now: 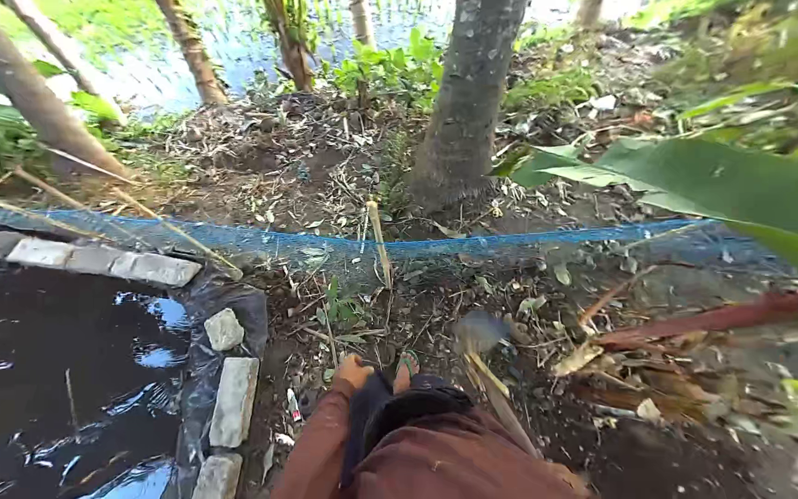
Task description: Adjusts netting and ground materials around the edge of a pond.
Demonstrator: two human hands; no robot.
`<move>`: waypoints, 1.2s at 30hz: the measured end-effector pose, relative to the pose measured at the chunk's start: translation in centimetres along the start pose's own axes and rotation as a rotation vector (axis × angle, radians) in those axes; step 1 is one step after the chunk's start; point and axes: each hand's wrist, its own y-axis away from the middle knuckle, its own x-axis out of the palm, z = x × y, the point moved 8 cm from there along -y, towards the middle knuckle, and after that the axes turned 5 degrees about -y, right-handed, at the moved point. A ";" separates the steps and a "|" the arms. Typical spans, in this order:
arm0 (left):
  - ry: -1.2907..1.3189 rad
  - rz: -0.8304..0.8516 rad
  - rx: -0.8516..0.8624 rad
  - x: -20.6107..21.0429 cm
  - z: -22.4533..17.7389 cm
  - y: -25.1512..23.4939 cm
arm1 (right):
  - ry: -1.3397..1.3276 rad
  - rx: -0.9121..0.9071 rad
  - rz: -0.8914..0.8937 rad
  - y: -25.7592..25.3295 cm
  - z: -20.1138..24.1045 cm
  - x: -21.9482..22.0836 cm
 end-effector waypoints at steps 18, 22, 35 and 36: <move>0.131 -0.172 0.561 -25.4 -24.1 -27.2 | -1.170 -0.744 -0.314 -5.2 27.6 -9.4; 0.142 -0.026 0.702 -24.1 -27.4 -29.6 | -0.847 -0.407 -0.612 -2.9 29.3 -11.1; 0.276 -0.039 0.755 -23.8 -27.6 -29.2 | -0.263 -0.522 -1.180 4.5 39.6 -13.7; 0.288 -0.044 0.764 -23.7 -27.5 -29.5 | -0.252 -0.500 -1.175 3.1 39.2 -13.7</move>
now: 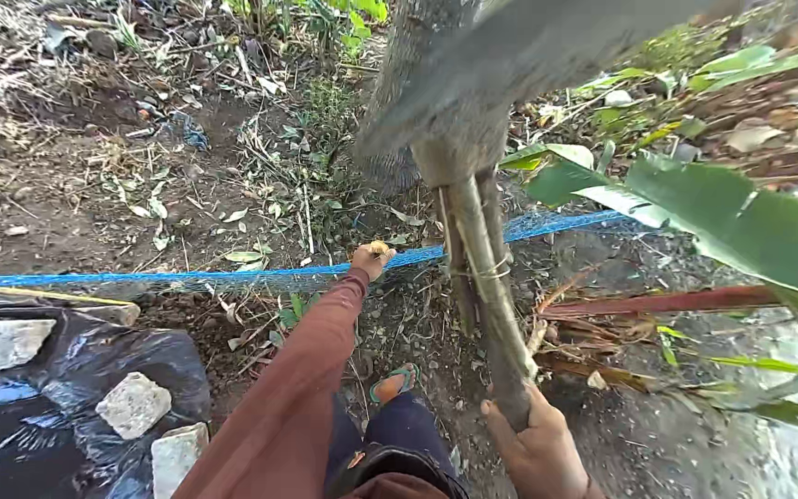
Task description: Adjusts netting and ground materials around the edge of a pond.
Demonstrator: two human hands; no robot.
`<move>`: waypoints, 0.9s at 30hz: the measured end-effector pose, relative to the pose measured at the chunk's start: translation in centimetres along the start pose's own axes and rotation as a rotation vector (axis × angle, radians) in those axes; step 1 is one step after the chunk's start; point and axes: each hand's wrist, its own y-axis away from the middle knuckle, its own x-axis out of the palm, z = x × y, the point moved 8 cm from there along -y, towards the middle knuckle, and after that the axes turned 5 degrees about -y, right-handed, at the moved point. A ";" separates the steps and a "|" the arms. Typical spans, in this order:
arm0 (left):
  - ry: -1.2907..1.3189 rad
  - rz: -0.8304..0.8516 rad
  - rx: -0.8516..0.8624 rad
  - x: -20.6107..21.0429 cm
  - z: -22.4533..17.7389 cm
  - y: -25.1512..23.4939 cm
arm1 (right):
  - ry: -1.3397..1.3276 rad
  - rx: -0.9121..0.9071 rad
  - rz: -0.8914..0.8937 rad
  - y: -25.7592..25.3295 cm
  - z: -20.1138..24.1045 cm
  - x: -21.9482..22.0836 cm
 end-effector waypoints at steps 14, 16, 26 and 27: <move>0.042 0.015 -0.102 -0.3 -0.8 0.4 | -0.154 0.073 0.070 -3.3 1.9 -3.9; 0.058 -0.006 -0.081 0.0 0.0 0.0 | -0.208 -0.033 -0.025 -3.2 3.3 -5.3; -0.257 0.132 -0.263 -0.6 -1.9 2.3 | 0.100 0.421 0.539 -2.3 -7.7 5.1; -0.204 0.097 -0.230 -0.3 -1.7 2.5 | 0.082 0.386 0.528 -2.3 -6.6 4.0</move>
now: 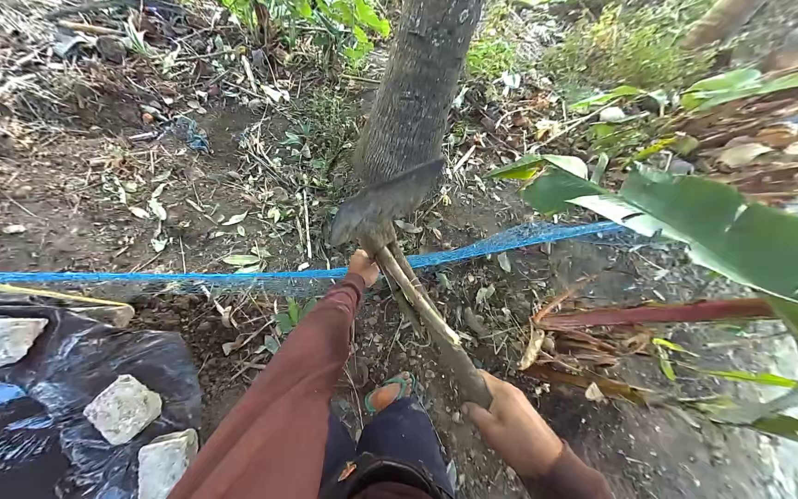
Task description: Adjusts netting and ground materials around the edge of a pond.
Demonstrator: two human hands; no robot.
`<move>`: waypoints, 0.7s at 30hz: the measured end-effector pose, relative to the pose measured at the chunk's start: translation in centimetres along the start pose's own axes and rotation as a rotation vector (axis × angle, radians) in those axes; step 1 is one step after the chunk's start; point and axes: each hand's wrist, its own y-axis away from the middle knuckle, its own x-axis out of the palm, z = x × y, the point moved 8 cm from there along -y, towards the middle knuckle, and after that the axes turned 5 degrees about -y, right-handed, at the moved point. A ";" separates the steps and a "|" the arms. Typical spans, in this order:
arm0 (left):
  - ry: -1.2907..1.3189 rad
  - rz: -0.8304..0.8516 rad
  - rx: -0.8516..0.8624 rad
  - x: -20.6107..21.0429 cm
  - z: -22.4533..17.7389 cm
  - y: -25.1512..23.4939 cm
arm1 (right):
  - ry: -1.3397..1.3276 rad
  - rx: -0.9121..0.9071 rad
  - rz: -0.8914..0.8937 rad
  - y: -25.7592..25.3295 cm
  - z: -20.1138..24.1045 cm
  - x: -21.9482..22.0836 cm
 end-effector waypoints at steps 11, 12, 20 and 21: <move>0.174 -0.073 0.162 1.1 1.5 -2.5 | -0.199 -0.445 -0.554 7.1 6.2 -6.6; 0.168 -0.080 0.171 1.0 1.5 -2.5 | -0.152 -0.370 -0.498 5.4 4.9 -5.1; 0.257 -0.102 0.160 0.9 1.4 -1.7 | -0.119 0.020 -0.099 0.7 -0.3 -0.6; 0.270 -0.102 0.158 1.0 1.5 -2.0 | -0.157 -0.025 -0.159 2.1 0.6 -1.9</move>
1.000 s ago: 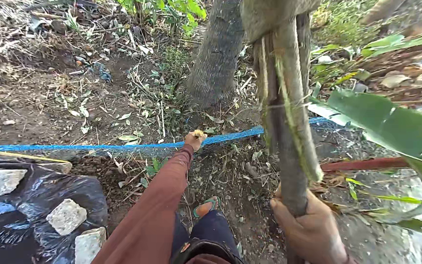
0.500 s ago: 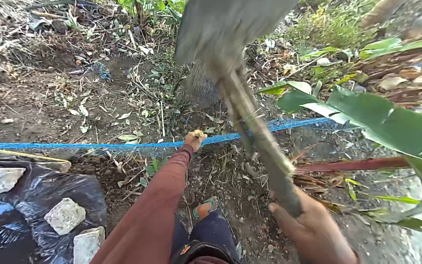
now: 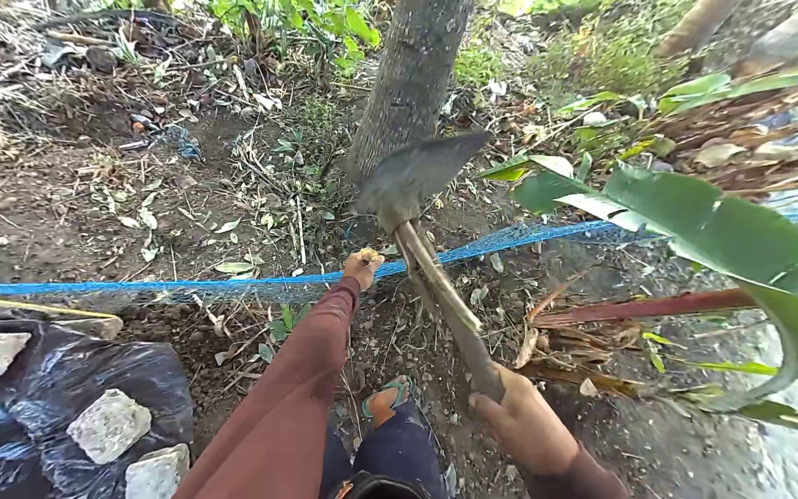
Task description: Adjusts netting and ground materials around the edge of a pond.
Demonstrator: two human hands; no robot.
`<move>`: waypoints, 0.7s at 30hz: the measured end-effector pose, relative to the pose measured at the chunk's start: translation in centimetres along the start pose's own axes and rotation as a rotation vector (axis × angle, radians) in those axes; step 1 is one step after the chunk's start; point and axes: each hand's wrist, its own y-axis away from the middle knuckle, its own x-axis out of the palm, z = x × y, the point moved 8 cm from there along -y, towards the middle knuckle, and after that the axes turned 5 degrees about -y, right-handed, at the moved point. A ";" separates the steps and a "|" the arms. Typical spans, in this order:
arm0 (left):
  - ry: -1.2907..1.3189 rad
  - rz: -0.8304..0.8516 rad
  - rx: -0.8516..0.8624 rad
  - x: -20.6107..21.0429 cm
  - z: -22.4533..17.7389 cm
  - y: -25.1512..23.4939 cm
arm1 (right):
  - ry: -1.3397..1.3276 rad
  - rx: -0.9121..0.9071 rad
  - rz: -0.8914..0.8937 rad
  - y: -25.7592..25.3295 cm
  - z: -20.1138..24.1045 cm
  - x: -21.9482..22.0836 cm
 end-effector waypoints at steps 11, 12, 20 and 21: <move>0.013 -0.026 0.008 1.0 2.9 -1.6 | 0.018 -0.216 -0.149 -0.3 0.7 0.5; -0.008 -0.013 -0.020 0.9 2.6 -1.1 | 0.051 -0.071 -0.004 -2.3 -1.5 2.9; -0.076 0.023 -0.012 0.0 0.0 -0.4 | -0.076 -0.106 -0.090 1.3 1.6 -2.1; -0.074 0.028 -0.023 0.2 0.3 -0.3 | -0.120 -0.178 -0.162 2.7 2.6 -3.4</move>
